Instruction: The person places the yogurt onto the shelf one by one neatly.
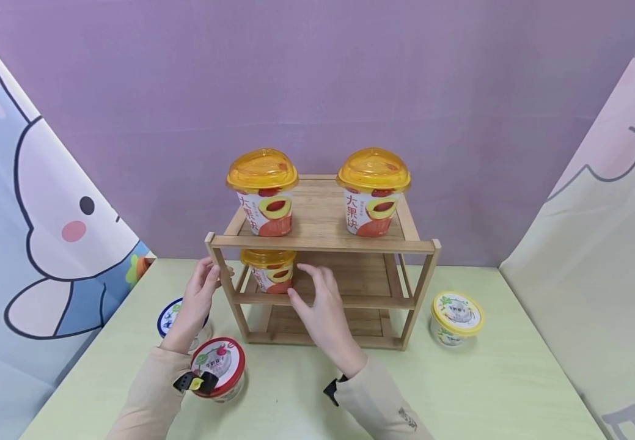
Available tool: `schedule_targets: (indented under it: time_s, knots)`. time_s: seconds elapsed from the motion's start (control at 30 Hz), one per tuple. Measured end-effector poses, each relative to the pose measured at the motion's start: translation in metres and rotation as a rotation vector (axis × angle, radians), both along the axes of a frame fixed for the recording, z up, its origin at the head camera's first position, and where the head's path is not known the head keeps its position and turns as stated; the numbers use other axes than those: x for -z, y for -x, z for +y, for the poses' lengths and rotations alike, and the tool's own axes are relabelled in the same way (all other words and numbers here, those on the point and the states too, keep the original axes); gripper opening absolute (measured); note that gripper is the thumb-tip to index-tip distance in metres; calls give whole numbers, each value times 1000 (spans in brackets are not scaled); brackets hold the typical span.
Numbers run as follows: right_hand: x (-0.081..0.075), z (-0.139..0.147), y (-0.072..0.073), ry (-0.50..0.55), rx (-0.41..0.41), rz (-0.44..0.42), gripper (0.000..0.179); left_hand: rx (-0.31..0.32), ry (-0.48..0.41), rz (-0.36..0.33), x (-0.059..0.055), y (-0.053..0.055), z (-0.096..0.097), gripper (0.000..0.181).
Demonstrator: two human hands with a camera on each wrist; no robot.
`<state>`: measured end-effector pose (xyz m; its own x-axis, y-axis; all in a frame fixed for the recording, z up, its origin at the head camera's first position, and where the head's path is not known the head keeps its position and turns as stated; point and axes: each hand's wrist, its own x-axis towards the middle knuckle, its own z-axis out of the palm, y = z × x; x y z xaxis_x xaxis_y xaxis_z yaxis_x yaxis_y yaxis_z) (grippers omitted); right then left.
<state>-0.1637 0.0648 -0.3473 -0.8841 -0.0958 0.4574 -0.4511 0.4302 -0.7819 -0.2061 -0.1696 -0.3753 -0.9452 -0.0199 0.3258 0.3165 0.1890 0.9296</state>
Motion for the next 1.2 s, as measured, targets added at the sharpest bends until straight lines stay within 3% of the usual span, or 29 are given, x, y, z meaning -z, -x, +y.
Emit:
schedule_targets:
  time_s: [0.57,0.77,1.2]
  knots:
    - [18,59,-17,-96,45,221,32,-5,1,-19,1,0,0,36]
    - [23,81,-21,-165,80,259,32,-8,1,-15,0,0,1,36]
    - [36,129,-30,-162,179,271,31,-14,-12,-24,0,0,1,36]
